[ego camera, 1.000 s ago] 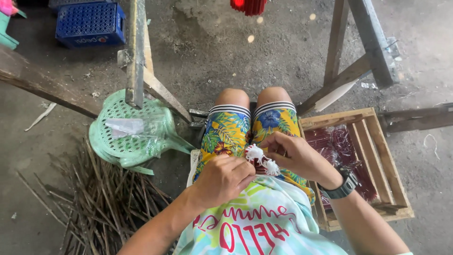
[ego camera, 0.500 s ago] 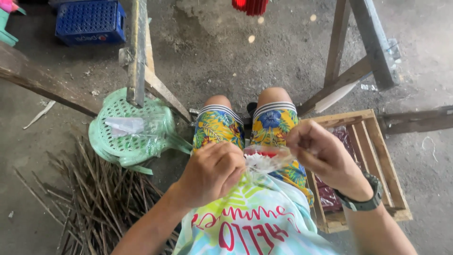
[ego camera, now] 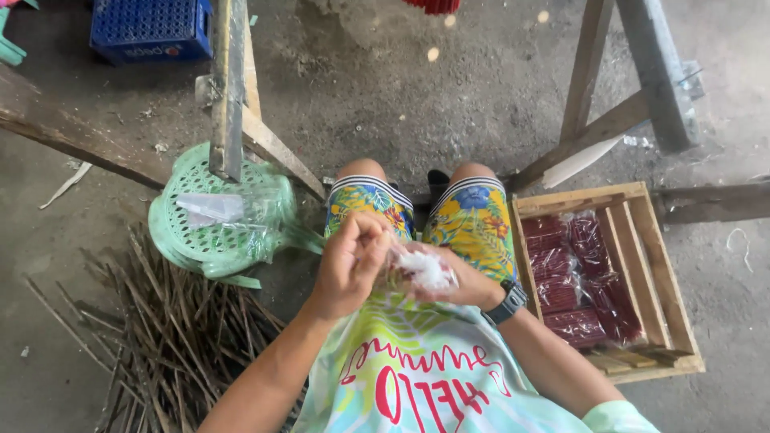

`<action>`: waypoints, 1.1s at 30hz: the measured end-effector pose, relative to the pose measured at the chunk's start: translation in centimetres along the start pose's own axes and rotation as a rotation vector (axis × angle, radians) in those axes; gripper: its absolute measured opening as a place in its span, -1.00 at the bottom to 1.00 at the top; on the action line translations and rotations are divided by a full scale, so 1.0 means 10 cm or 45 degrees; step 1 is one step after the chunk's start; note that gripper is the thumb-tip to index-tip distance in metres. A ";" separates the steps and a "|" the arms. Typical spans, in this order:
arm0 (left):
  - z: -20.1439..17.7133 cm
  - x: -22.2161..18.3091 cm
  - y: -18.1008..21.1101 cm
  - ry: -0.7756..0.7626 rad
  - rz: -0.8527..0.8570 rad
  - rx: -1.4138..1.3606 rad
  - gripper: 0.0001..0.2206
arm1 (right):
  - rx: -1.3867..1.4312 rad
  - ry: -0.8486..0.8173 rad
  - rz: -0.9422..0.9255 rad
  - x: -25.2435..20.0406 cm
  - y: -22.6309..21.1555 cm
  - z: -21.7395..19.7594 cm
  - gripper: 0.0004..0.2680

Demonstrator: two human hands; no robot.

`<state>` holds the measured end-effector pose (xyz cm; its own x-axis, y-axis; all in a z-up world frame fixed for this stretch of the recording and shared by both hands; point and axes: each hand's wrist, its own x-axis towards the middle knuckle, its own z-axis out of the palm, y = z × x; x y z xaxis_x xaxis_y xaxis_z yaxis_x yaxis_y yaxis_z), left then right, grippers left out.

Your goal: Bundling groups of red incense sticks with plastic bands and organizing them into a wooden crate.

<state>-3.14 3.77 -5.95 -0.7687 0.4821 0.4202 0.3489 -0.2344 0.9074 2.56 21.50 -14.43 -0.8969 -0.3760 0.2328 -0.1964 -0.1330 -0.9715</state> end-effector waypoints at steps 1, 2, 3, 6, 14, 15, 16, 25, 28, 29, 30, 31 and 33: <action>-0.03 -0.01 -0.02 0.048 -0.005 0.004 -0.86 | 0.129 0.002 -0.007 0.03 -0.10 0.03 -0.58; -0.07 -0.01 -0.03 0.100 -0.001 0.014 -0.87 | 0.254 -0.004 -0.021 0.08 -0.19 0.05 -0.67; -0.09 0.02 -0.05 0.102 -0.004 0.018 -0.87 | 0.259 -0.007 -0.021 0.10 -0.10 0.03 -0.67; -0.13 0.04 -0.11 0.194 -0.058 0.081 -0.86 | 0.136 0.130 0.065 0.11 0.08 0.03 -0.83; -0.10 -0.07 -0.30 -0.014 -0.361 -0.084 -0.16 | 0.113 0.215 0.191 0.17 -0.09 0.19 -0.75; -0.10 -0.09 -0.39 -0.015 -0.363 -0.083 -0.16 | 0.115 0.216 0.191 0.19 -0.12 0.20 -0.75; -0.09 -0.10 -0.47 0.034 -0.358 -0.009 -0.32 | 0.110 0.213 0.168 0.22 -0.15 0.21 -0.76; -0.06 0.02 -0.28 0.101 -0.153 0.292 -0.55 | 0.209 0.243 0.174 0.27 -0.19 0.20 -0.88; -0.07 0.11 -0.20 -0.014 -0.040 0.506 -0.63 | 0.216 0.239 0.204 0.25 -0.03 0.18 -0.84; -0.08 0.15 -0.18 -0.093 -0.010 0.618 -0.75 | 0.230 0.254 0.235 0.25 0.04 0.18 -0.77; -0.10 0.16 -0.23 -0.094 -0.010 0.620 -0.75 | 0.232 0.254 0.234 0.25 0.07 0.17 -0.77; -0.11 0.17 -0.28 -0.107 -0.023 0.652 -0.80 | 0.236 0.265 0.249 0.24 0.09 0.17 -0.76; -0.12 0.20 -0.32 -0.129 -0.040 0.678 -0.84 | 0.244 0.285 0.268 0.23 0.12 0.16 -0.75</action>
